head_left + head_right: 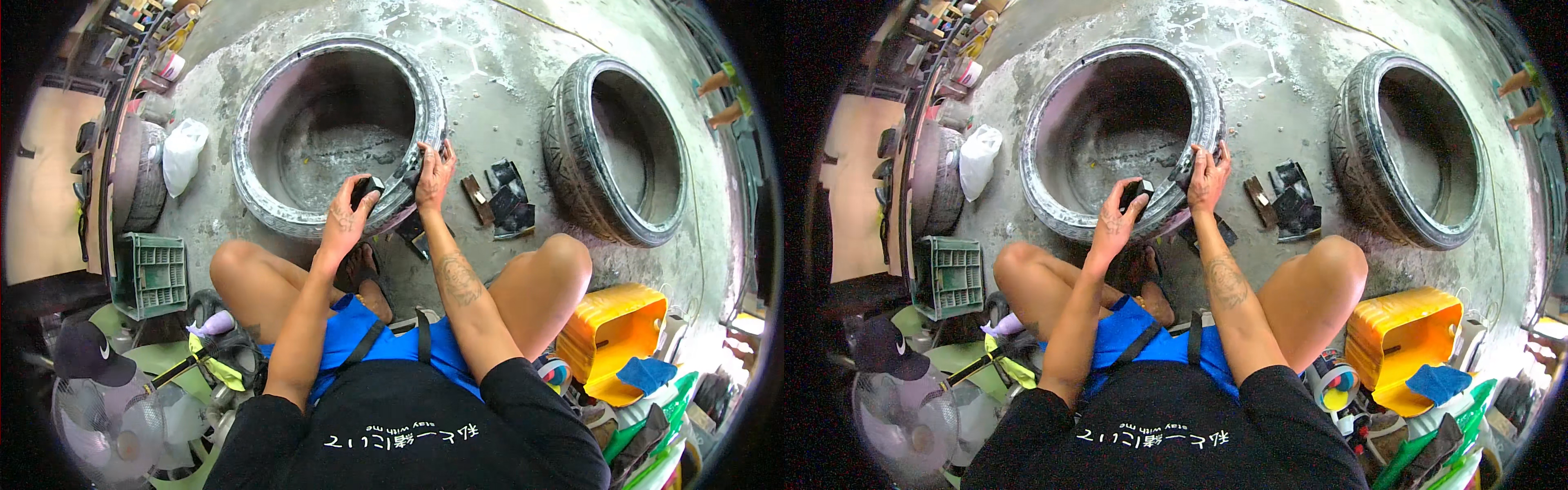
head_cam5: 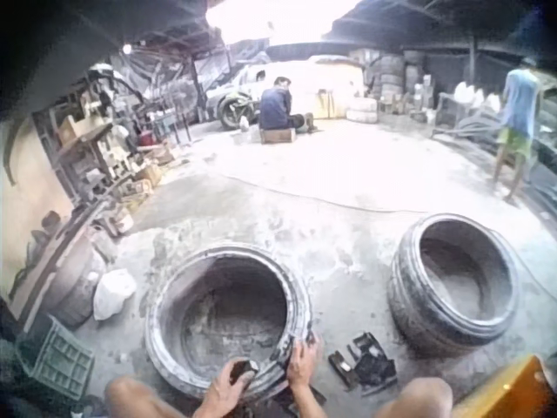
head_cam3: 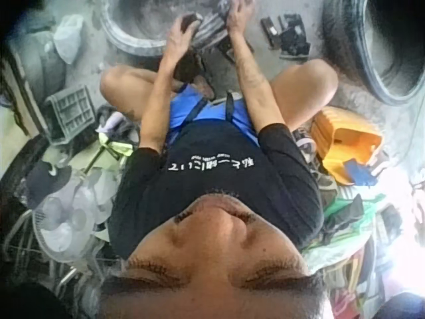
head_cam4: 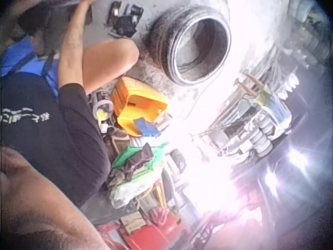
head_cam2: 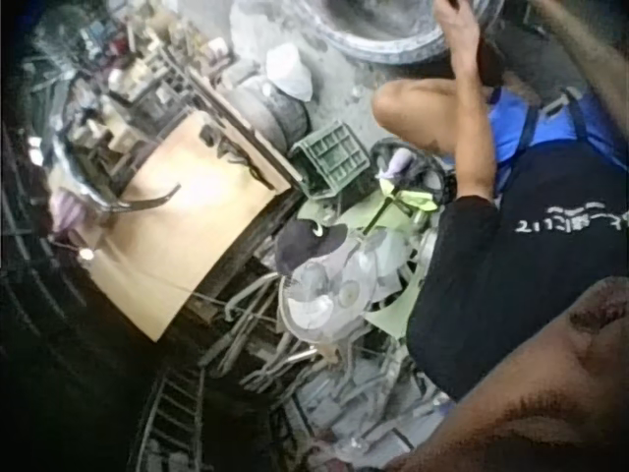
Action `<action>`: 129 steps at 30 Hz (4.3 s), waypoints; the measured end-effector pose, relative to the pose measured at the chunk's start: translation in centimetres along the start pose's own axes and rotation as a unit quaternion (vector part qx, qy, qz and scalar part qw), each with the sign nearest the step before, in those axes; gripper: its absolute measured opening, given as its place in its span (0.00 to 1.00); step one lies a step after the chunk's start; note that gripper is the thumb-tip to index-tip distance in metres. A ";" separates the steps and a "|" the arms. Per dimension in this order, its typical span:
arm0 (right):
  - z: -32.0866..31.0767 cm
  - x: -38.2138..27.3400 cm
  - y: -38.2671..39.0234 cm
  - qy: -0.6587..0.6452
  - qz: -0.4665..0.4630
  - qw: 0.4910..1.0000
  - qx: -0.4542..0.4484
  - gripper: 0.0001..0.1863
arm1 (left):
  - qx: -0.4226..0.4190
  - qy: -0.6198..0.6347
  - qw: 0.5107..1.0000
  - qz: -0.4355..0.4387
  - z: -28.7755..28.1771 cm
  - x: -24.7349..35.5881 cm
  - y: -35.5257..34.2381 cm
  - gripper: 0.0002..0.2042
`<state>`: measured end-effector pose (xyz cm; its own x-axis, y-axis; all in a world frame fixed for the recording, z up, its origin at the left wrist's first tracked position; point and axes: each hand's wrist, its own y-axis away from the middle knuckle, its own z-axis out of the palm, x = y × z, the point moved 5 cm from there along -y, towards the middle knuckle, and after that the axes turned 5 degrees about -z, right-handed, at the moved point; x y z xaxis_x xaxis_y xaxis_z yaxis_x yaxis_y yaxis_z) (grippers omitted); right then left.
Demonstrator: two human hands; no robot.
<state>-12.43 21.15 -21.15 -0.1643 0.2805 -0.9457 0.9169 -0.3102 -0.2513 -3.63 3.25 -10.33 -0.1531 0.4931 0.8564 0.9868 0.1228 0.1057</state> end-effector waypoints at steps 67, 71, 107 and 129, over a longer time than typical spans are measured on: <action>-0.7 0.0 0.1 -0.010 0.046 0.999 0.023 0.14 | 0.012 -0.020 1.000 0.017 4.4 2.7 -3.9 0.13; -0.4 0.0 -0.6 -0.012 0.058 0.998 0.018 0.14 | 0.013 0.002 0.999 0.040 4.9 2.8 -5.9 0.13; -0.4 -0.1 0.1 -0.017 0.080 0.997 0.017 0.16 | 0.003 0.021 0.999 -0.026 2.7 2.0 -3.9 0.14; -0.5 -0.5 -0.2 -0.012 0.080 0.996 0.023 0.14 | 0.023 -0.075 0.995 0.060 4.2 3.2 -4.8 0.13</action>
<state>-12.36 21.56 -20.55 -0.0261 0.2021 -0.9790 0.9146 -0.3904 -0.1050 -9.11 7.81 -10.21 -0.0435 0.6289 0.7763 0.9956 0.0921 -0.0188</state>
